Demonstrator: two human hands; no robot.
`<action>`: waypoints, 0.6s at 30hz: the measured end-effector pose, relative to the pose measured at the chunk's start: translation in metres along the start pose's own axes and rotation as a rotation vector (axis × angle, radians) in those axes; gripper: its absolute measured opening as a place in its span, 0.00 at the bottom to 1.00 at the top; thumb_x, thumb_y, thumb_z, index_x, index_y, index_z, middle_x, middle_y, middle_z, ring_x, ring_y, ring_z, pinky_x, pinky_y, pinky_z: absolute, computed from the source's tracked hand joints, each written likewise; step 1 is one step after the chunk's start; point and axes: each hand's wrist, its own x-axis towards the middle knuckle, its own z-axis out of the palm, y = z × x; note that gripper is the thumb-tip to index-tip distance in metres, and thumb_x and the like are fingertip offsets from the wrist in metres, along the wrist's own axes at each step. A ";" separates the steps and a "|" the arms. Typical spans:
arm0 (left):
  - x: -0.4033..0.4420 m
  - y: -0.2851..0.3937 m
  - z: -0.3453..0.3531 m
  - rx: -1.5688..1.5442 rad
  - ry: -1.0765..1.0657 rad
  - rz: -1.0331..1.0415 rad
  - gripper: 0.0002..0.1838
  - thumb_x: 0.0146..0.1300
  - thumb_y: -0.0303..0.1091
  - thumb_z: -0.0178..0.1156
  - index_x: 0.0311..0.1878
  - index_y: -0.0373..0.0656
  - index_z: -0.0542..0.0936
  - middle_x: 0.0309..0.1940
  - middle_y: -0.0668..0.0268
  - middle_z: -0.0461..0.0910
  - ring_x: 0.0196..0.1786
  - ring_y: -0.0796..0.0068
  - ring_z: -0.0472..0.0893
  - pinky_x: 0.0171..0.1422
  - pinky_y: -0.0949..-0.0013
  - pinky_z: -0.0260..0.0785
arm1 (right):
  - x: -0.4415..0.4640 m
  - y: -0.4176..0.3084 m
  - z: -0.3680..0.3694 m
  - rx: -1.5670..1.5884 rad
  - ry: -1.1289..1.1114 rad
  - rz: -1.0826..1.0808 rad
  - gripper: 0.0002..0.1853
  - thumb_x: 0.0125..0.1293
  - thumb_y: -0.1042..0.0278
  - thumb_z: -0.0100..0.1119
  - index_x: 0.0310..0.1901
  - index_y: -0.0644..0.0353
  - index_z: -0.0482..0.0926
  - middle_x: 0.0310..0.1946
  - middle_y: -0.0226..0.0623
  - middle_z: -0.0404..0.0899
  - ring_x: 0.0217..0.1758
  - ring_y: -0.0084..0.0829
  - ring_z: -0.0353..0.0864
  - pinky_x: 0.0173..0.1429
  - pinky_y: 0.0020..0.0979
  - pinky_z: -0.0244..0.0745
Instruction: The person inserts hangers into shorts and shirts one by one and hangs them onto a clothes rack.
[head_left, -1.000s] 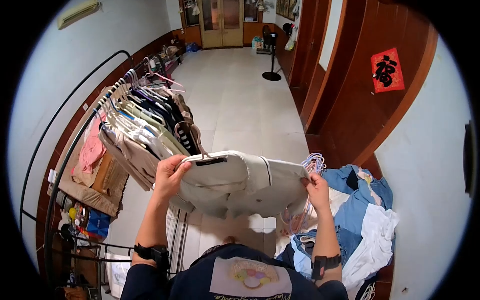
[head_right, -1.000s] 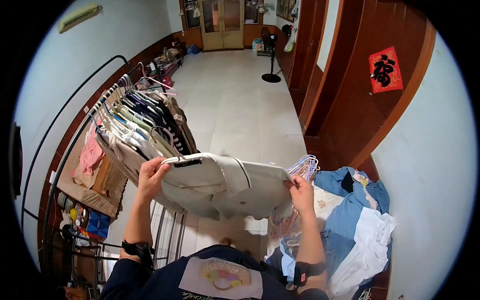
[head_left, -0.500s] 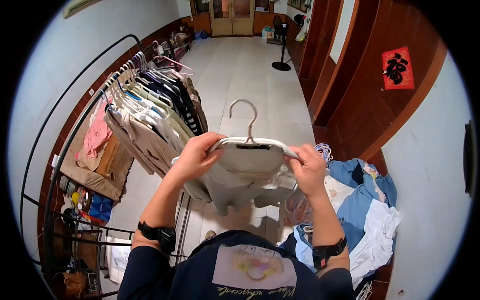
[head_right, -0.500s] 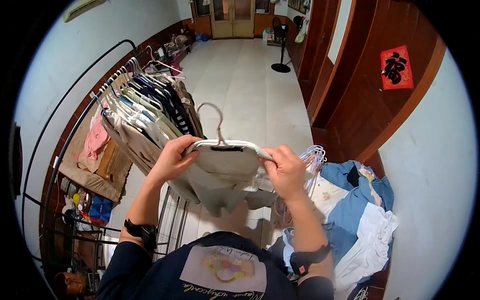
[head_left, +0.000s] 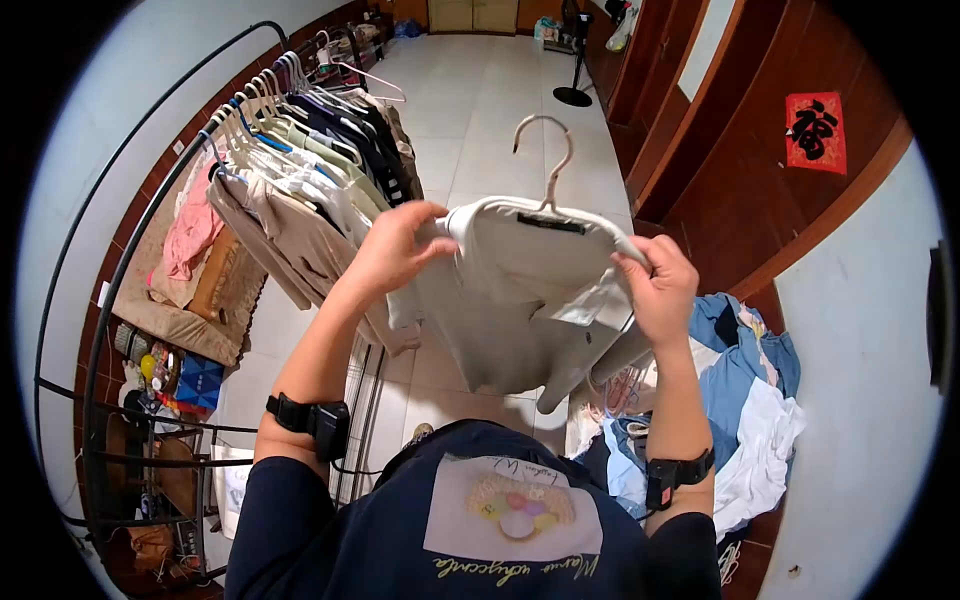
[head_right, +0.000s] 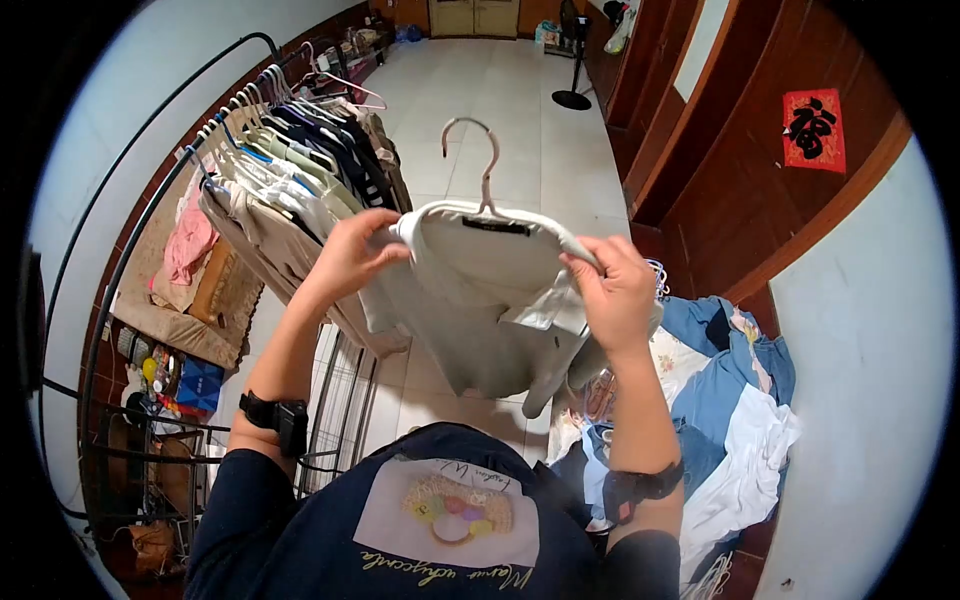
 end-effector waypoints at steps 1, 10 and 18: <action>0.002 -0.008 0.005 -0.054 0.075 0.140 0.14 0.54 0.22 0.68 0.44 0.36 0.79 0.34 0.58 0.81 0.35 0.60 0.82 0.41 0.67 0.74 | 0.000 0.003 -0.001 -0.014 -0.016 -0.007 0.07 0.57 0.78 0.67 0.39 0.64 0.84 0.26 0.33 0.76 0.26 0.21 0.73 0.32 0.23 0.67; -0.135 -0.113 0.061 0.011 -0.448 -0.083 0.08 0.62 0.34 0.64 0.39 0.38 0.83 0.28 0.52 0.81 0.33 0.60 0.81 0.41 0.58 0.71 | -0.094 0.047 0.051 -0.055 -0.632 0.307 0.10 0.47 0.67 0.71 0.32 0.60 0.85 0.26 0.47 0.80 0.30 0.43 0.80 0.36 0.37 0.72; -0.082 -0.076 -0.052 -0.145 -0.014 -0.113 0.06 0.64 0.26 0.62 0.42 0.35 0.81 0.29 0.60 0.79 0.32 0.74 0.76 0.40 0.69 0.69 | -0.027 -0.013 0.057 0.041 -0.356 0.141 0.09 0.56 0.69 0.69 0.33 0.66 0.81 0.23 0.31 0.76 0.25 0.22 0.70 0.30 0.26 0.61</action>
